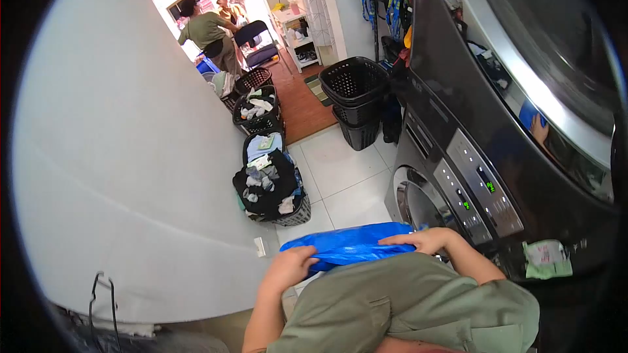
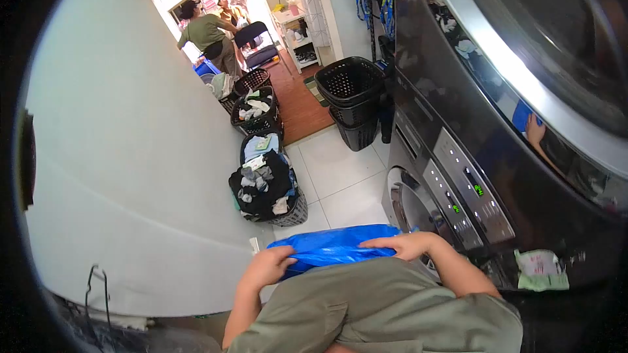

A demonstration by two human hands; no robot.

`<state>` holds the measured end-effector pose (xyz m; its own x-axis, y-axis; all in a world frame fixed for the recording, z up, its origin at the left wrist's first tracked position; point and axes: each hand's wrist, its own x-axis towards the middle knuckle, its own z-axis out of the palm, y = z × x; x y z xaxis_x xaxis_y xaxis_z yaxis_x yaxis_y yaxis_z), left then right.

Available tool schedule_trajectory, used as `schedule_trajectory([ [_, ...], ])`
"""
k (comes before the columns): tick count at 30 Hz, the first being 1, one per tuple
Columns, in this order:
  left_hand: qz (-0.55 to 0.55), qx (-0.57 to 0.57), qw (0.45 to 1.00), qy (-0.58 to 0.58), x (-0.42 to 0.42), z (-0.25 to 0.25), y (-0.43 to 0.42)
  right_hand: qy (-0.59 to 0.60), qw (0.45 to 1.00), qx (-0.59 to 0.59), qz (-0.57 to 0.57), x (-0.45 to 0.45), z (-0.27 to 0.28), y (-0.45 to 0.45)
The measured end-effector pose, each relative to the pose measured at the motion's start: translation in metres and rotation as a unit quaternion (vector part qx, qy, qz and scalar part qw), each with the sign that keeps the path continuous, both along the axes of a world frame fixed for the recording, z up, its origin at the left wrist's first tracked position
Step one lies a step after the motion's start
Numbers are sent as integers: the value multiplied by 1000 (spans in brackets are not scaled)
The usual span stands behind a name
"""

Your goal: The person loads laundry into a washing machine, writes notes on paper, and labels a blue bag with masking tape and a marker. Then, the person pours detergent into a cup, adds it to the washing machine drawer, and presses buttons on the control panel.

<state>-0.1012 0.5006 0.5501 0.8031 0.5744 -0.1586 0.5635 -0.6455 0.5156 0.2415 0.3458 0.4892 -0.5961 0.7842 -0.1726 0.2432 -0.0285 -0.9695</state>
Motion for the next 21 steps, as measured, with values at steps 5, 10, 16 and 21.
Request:
schedule_trajectory([
  [5, 116, -198, 973, -22, -6, -14, 132, -155, 936, 295, -115, 31, -13, 139],
  [10, -35, -219, 974, 34, 58, -15, 318, -114, 917, 263, -276, 41, -46, 292],
  [16, -235, -79, 969, 25, 257, 63, 528, -2, 901, 160, -403, 107, 34, 360],
  [21, -511, 179, 835, -102, 485, 135, 568, -134, 724, 284, -614, 149, 35, 381],
])
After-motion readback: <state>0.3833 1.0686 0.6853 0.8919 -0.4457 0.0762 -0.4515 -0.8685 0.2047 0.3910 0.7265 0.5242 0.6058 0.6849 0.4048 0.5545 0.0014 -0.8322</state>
